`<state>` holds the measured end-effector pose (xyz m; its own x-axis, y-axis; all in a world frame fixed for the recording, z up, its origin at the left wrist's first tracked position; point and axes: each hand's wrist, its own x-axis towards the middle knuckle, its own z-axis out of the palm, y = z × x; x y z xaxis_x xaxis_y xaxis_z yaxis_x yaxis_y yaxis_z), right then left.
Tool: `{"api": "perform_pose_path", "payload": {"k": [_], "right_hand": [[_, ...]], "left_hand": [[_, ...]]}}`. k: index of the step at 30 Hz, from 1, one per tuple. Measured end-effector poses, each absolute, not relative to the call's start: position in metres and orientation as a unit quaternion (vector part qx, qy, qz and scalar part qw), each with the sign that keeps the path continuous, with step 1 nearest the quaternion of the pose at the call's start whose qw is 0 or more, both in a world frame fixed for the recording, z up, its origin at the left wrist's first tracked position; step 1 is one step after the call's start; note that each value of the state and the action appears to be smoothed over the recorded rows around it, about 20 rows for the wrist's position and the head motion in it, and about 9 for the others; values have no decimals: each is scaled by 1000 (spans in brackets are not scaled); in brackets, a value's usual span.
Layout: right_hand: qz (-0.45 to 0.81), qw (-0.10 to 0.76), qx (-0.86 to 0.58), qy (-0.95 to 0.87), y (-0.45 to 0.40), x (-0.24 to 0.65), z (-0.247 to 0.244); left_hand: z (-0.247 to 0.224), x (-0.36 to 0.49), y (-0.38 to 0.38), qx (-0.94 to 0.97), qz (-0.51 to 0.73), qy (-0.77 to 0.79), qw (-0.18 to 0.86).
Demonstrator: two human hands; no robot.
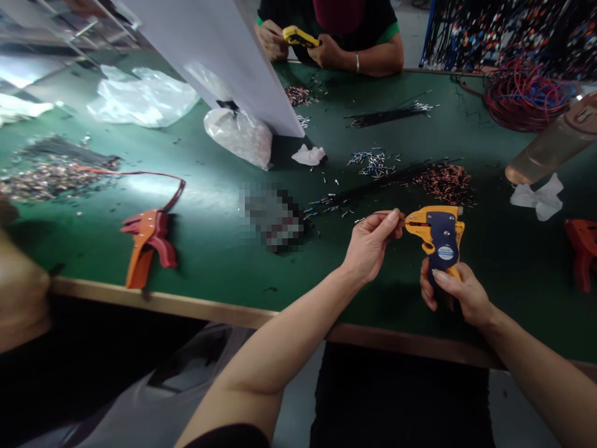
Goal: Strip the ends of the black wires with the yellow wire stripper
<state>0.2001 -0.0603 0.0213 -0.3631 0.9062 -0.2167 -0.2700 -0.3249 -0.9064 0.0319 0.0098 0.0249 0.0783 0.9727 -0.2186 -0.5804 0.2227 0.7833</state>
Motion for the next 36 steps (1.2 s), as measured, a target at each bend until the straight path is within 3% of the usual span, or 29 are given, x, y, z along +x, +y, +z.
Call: {"api": "perform_pose_path", "payload": {"k": [13,20,36], "right_hand": [[700,416,-396,-425,-62,198,24],[697,477,-370,-386,-54,204,24],[626,476,-446,-427,-53,203,18]], "left_hand": [[23,32,9,265,566,375,685],[24,30,13,256,590,386,662],[19,33,6,401,627,451,493]]}}
